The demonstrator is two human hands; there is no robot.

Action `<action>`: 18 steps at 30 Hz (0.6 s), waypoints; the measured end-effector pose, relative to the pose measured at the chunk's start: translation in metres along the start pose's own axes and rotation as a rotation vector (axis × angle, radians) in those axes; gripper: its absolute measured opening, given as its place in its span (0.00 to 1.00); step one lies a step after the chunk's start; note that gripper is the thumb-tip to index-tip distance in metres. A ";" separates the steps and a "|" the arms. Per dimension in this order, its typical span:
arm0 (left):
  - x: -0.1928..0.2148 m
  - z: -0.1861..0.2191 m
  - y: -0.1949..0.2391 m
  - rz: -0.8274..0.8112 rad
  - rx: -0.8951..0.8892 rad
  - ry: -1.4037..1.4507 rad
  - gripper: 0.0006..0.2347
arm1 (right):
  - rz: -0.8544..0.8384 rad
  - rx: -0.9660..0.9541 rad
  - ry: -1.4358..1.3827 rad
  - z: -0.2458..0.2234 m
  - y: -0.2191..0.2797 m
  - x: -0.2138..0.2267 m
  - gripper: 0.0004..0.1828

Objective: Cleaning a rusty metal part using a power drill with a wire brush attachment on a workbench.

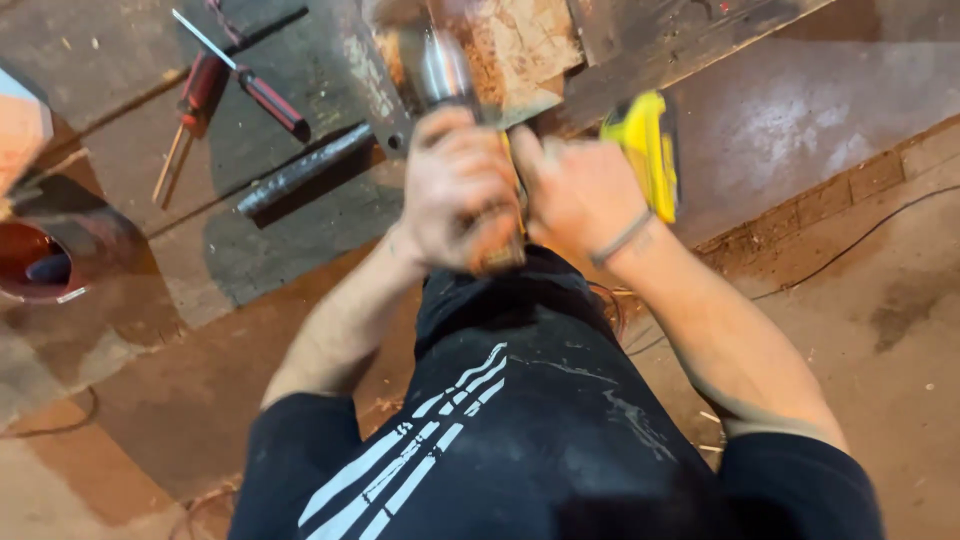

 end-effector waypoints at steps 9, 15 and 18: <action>-0.061 0.016 -0.030 0.028 0.004 0.126 0.12 | -0.022 -0.089 0.015 0.053 0.050 0.026 0.38; -0.061 0.020 -0.034 0.087 0.044 0.099 0.15 | -0.129 -0.108 0.103 0.064 0.048 0.025 0.30; -0.069 0.026 -0.038 0.083 0.017 0.105 0.16 | -0.110 -0.088 0.036 0.067 0.059 0.027 0.31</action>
Point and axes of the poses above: each hand's wrist, its own y-axis away from the middle knuckle, its own x-axis out of the back of the hand, z = x × y, the point moved 8 cm from there along -y, towards the middle knuckle, and after that the axes turned 11 degrees about -y, right-handed, at the moved point
